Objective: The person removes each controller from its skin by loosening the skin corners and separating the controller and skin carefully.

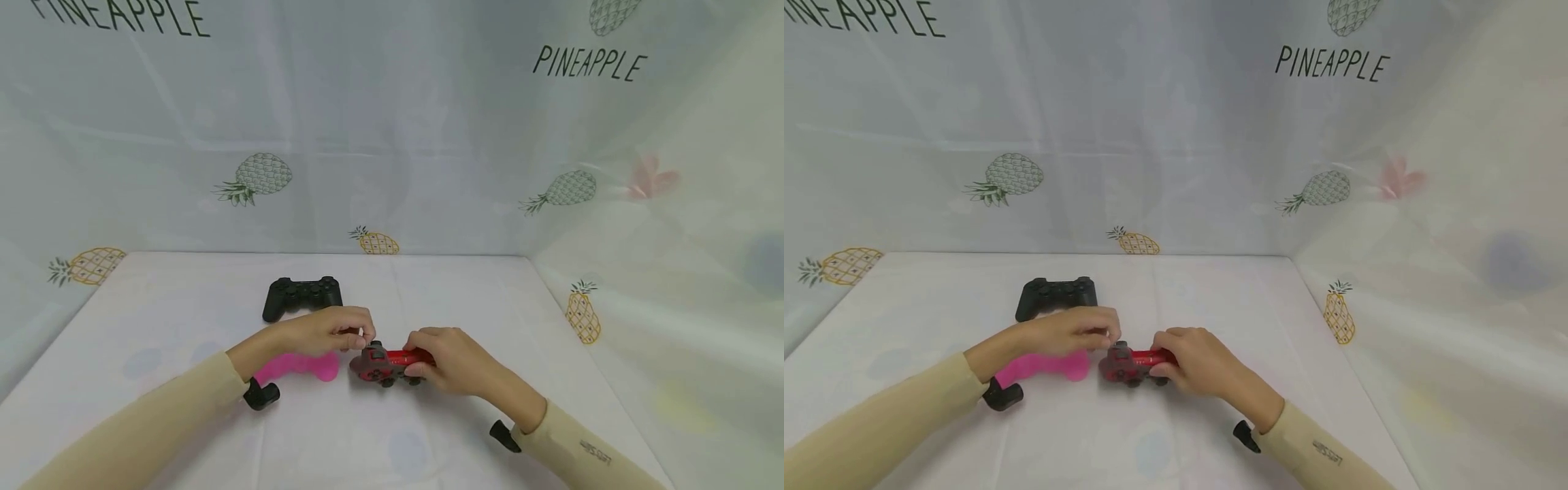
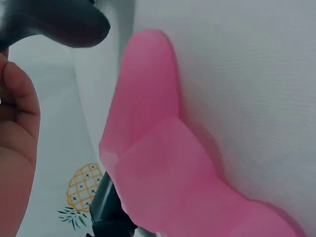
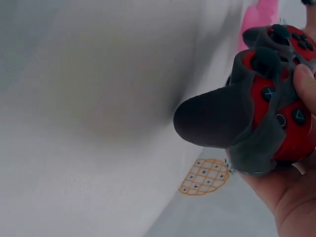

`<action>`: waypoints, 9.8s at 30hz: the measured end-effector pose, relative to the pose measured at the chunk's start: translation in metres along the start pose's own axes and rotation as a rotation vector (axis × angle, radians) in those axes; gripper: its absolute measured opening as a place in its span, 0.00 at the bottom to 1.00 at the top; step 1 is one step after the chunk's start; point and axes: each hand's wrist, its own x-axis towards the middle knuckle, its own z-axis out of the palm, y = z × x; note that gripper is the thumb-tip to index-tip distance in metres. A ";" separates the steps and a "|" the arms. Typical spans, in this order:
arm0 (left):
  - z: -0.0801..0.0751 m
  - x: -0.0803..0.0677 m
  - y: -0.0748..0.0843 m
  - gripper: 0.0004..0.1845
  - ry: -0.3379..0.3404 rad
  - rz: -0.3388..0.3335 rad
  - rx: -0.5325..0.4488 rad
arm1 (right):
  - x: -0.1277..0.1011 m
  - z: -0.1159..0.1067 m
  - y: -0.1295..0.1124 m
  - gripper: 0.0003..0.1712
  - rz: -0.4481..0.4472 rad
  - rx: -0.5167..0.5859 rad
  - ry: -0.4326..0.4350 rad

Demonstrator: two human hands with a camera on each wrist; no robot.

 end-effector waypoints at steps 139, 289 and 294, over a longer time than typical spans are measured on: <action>0.003 -0.020 0.025 0.11 0.171 -0.018 0.692 | 0.024 0.002 0.019 0.13 0.298 0.265 -0.149; 0.052 -0.008 0.008 0.42 0.426 -0.320 0.054 | 0.006 0.008 0.029 0.35 0.417 0.397 -0.085; 0.055 0.000 0.007 0.44 0.456 -0.345 0.136 | 0.005 0.007 0.029 0.36 0.422 0.394 -0.068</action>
